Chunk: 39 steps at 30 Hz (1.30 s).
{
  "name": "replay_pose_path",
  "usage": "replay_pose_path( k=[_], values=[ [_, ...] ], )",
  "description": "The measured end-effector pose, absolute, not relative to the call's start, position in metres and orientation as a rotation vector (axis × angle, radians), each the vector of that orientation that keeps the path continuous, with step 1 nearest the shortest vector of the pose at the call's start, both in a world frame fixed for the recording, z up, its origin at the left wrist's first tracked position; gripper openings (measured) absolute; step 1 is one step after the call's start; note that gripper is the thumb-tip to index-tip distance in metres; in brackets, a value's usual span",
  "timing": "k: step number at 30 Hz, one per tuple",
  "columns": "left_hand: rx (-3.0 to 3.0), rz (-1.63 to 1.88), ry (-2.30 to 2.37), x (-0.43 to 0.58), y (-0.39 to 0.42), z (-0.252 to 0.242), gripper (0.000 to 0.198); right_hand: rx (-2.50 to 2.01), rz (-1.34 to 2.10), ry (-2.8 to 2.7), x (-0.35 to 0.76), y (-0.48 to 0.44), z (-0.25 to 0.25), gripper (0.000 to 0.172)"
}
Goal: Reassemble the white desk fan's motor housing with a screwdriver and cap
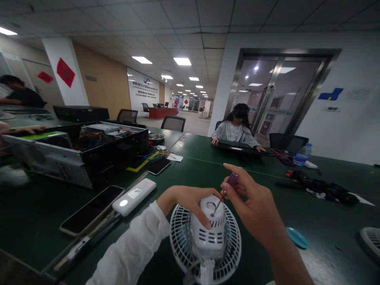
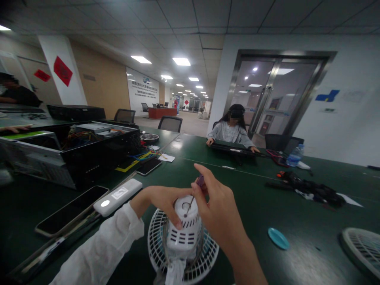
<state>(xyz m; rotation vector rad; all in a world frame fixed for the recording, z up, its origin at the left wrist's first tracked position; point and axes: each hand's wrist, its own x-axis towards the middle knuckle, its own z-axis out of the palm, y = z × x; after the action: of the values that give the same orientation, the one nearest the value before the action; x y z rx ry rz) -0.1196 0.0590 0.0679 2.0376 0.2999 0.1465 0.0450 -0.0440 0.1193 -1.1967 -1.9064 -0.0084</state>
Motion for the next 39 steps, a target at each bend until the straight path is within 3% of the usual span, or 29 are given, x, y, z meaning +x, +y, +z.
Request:
replay_pose_path(
  k=[20, 25, 30, 33, 39],
  values=[
    [2.049, 0.066, 0.490, -0.119, 0.051, 0.082, 0.078, -1.258, -0.103, -1.853, 0.053, -0.044, 0.123, 0.038],
    [2.078, 0.077, 0.470, -0.119, 0.050, 0.085, 0.080, -1.491, -0.126, -1.699, 0.077, -0.023, 0.121, 0.045],
    [2.058, 0.069, 0.453, -0.120, 0.052, 0.083, 0.079, -2.084, -0.014, -1.868, 0.119, 0.020, 0.086, 0.034],
    [2.055, 0.066, 0.465, -0.120, 0.052, 0.082, 0.080, -2.141, 0.066, -1.917, 0.133, 0.041, 0.055, 0.029],
    [2.033, 0.033, 0.496, -0.120, 0.051, 0.085, 0.083, -2.228, 0.057, -1.837, 0.163, 0.060, 0.022, 0.035]
  ],
)
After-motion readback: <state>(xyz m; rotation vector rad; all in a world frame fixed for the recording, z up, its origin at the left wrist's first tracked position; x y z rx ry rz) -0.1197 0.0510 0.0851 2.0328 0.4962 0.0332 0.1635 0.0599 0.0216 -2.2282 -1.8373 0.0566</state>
